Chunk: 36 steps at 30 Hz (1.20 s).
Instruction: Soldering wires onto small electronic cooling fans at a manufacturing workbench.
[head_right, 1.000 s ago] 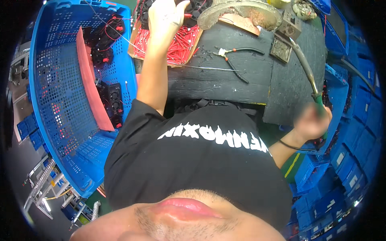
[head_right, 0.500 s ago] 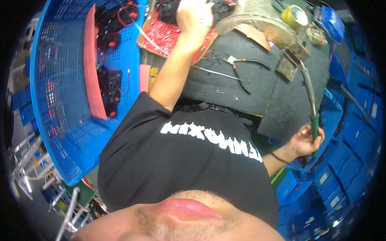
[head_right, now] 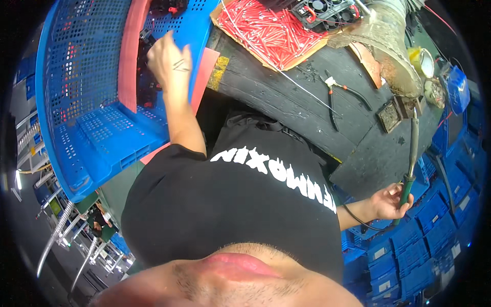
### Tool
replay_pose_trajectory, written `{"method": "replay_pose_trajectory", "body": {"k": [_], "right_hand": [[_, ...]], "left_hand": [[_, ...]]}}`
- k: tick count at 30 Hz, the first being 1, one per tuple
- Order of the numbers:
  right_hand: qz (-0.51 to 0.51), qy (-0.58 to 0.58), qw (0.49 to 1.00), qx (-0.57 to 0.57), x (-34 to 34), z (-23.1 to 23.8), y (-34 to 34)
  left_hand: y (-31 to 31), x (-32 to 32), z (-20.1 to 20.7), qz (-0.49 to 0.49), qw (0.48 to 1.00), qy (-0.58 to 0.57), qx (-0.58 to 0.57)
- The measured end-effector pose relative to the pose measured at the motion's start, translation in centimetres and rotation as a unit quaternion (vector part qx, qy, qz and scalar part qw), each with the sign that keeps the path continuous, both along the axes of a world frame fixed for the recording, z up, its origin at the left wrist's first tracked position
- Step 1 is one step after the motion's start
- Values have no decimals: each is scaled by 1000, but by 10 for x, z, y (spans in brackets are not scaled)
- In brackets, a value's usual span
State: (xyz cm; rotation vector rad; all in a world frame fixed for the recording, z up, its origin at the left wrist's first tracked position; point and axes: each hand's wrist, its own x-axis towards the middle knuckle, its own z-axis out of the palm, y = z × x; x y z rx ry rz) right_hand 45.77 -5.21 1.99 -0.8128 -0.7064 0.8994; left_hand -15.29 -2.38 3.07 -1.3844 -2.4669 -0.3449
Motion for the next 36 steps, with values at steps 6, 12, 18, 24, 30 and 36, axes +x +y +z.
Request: {"method": "replay_pose_trajectory", "body": {"k": [6, 12, 18, 24, 30, 36], "right_hand": [[-15, -17, 1000, -9, -9, 3, 12], [-11, -21, 1000, 3, -18, 13, 10], [-23, -3, 1000, -2, -24, 13, 4], [-25, 9, 1000, -13, -13, 4, -5], [20, 71, 997, -2, 10, -21, -13], [-25, 74, 997, -1, -11, -23, -25]], "left_hand": [[-38, -33, -7, 161, 983, 18, -86], [-32, -36, 47, 33, 979, -141, 140], [-14, -8, 89, -151, 762, -473, 416], [38, 67, 57, -63, 571, -772, 271], [57, 158, 12, -56, 460, -880, 103], [73, 216, -2, -150, 468, -871, -6]]}}
